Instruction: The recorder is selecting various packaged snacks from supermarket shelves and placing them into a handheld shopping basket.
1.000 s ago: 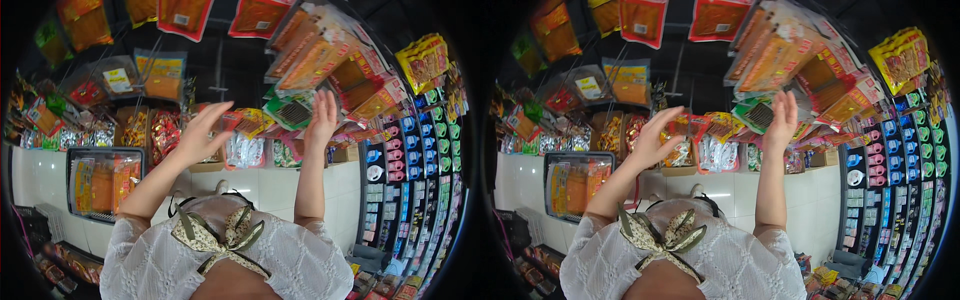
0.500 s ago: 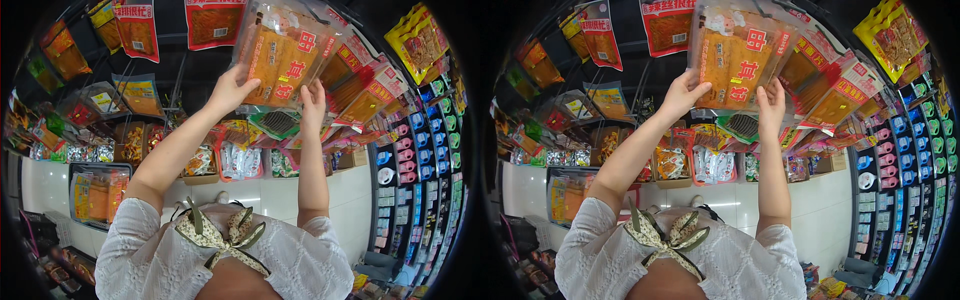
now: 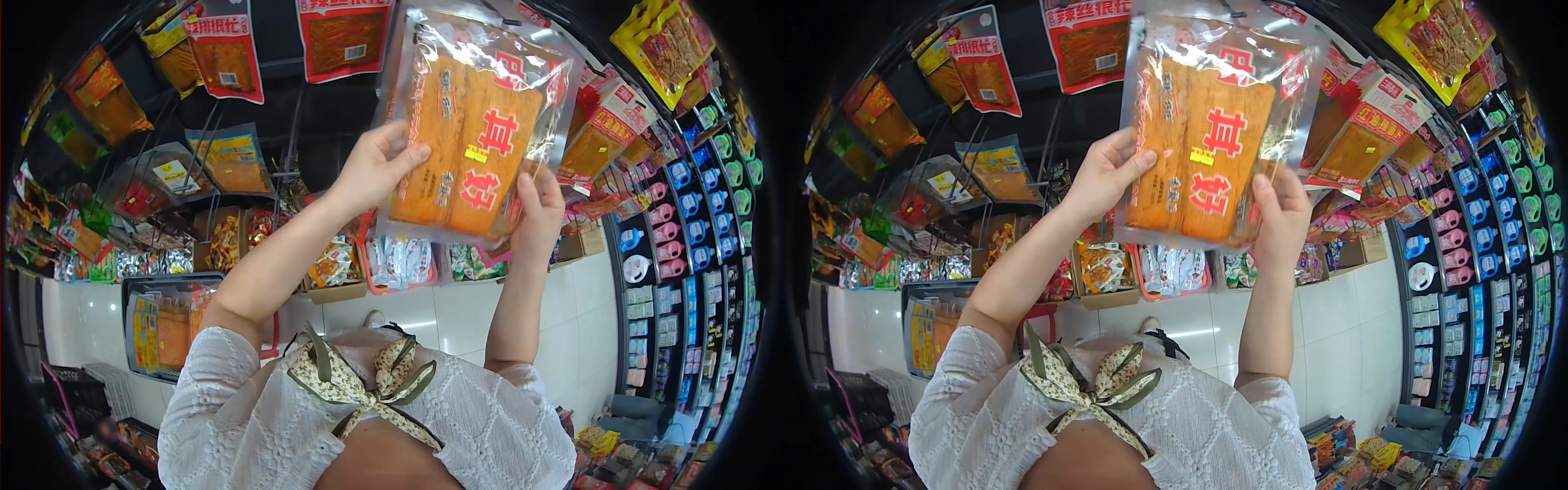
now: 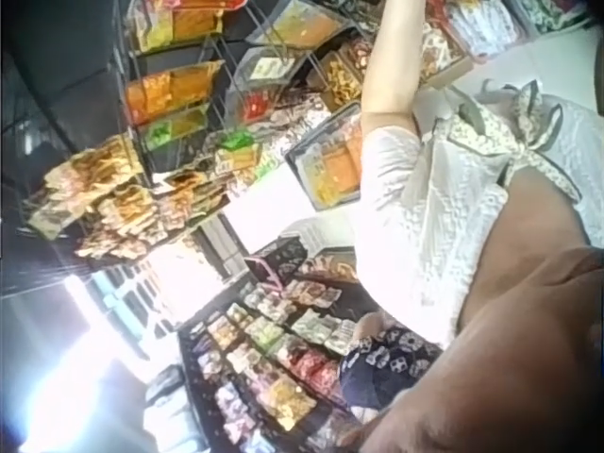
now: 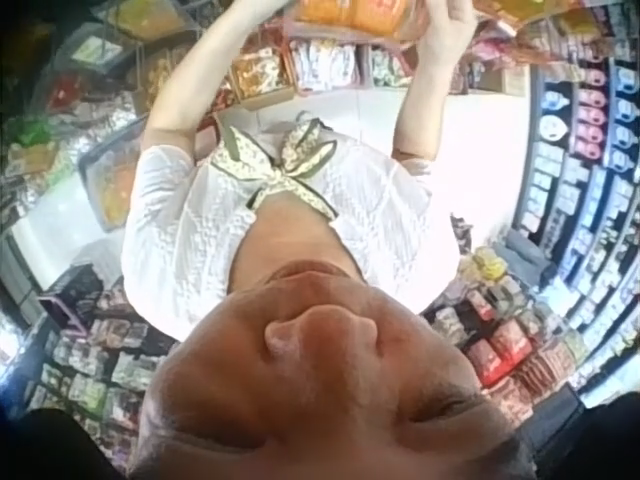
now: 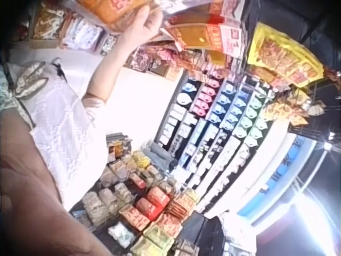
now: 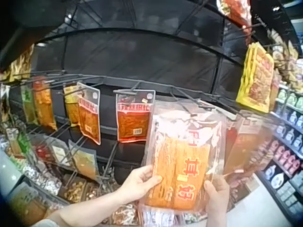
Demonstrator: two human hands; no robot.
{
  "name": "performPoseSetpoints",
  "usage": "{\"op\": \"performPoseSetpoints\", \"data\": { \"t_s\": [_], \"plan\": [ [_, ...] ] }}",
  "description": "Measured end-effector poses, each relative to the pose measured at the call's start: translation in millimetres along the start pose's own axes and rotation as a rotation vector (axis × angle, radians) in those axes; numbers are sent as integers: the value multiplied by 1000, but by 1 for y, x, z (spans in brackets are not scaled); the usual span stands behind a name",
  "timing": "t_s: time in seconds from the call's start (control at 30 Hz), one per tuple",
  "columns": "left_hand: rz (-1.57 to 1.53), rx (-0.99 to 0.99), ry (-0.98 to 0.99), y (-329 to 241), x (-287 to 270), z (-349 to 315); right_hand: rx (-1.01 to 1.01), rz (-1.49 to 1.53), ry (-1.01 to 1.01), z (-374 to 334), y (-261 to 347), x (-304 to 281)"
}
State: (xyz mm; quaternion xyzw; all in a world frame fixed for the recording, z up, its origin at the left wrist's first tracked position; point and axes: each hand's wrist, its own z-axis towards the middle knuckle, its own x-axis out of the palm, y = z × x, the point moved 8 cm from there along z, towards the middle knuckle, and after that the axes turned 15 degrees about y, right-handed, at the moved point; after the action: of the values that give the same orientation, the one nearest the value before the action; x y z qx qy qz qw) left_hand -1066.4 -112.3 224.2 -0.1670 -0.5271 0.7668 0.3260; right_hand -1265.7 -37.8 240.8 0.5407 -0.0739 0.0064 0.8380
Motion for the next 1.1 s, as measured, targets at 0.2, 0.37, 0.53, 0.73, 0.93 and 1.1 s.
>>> {"op": "performPoseSetpoints", "data": {
  "t_s": [0.2,0.37,0.53,0.73,0.93,1.1],
  "plan": [
    [32,-50,10,-42,-3,-21,-139,109,-45,-25,17,28],
    [118,39,31,-87,-3,-29,-277,171,-73,-29,40,56],
    [87,-167,-12,-60,-36,-90,-198,222,45,-55,4,91],
    [-142,-211,-190,-23,-90,-187,197,148,297,-87,-65,173],
    [-43,-239,-414,-34,-147,-292,359,119,591,-108,-108,259],
    [-51,-271,-582,-49,-183,-382,440,92,737,-124,-142,338]
  ]
}}
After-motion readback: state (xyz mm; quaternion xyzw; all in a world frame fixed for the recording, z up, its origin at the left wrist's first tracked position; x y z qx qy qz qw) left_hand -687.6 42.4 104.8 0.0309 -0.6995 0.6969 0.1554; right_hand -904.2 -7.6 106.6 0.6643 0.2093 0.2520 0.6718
